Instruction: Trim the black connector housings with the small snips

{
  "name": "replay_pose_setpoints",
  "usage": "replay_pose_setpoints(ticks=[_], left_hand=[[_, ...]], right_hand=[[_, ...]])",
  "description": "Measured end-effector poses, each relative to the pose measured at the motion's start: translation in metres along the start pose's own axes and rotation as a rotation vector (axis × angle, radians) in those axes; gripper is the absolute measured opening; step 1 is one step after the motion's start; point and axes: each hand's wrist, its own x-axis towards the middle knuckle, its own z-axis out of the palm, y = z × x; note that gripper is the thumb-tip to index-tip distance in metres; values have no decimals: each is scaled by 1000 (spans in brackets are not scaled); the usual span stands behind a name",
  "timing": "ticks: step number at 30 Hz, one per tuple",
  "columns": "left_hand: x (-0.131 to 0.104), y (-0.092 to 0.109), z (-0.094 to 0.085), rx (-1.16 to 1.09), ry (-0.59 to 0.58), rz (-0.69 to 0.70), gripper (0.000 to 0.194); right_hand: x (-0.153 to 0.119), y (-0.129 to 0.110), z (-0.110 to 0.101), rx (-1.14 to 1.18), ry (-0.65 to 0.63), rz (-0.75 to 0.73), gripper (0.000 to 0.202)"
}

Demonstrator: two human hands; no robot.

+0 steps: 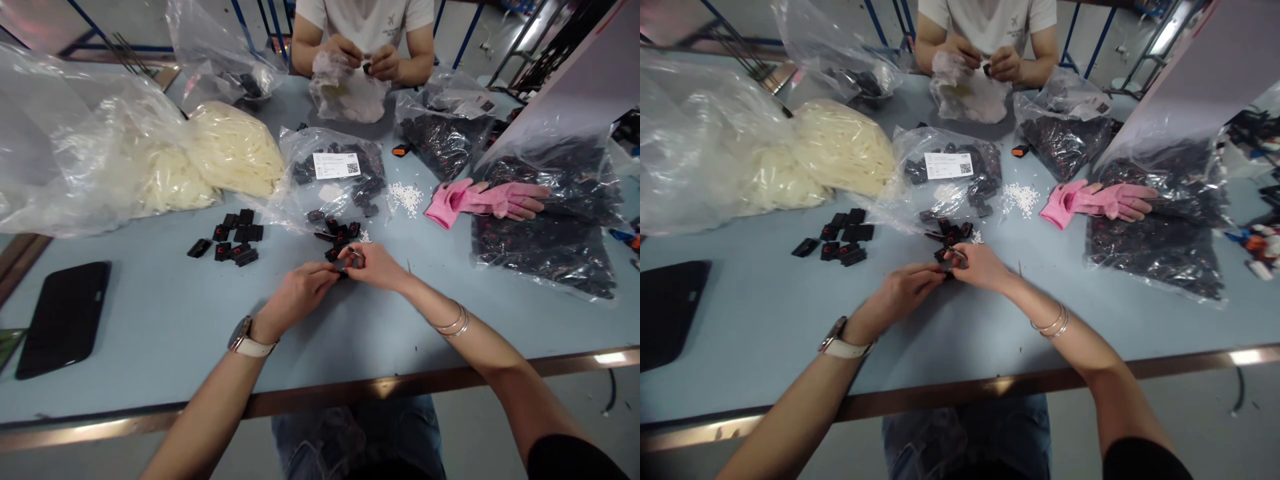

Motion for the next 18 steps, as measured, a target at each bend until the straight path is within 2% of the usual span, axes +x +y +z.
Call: replay_pose_setpoints(ticks=[5, 9, 12, 18], left_hand=[[0, -3, 1, 7, -14, -34, 21], [-4, -10, 5, -45, 18, -146, 10], [-4, -11, 8, -70, 58, -215, 11], [-1, -5, 8, -13, 13, -160, 12]], right_hand=[[-2, -5, -2, 6, 4, -15, 25], [-4, -8, -4, -16, -16, -47, 27], [-5, -8, -3, -72, -9, -67, 30], [-7, -10, 1, -180, 17, -97, 29]])
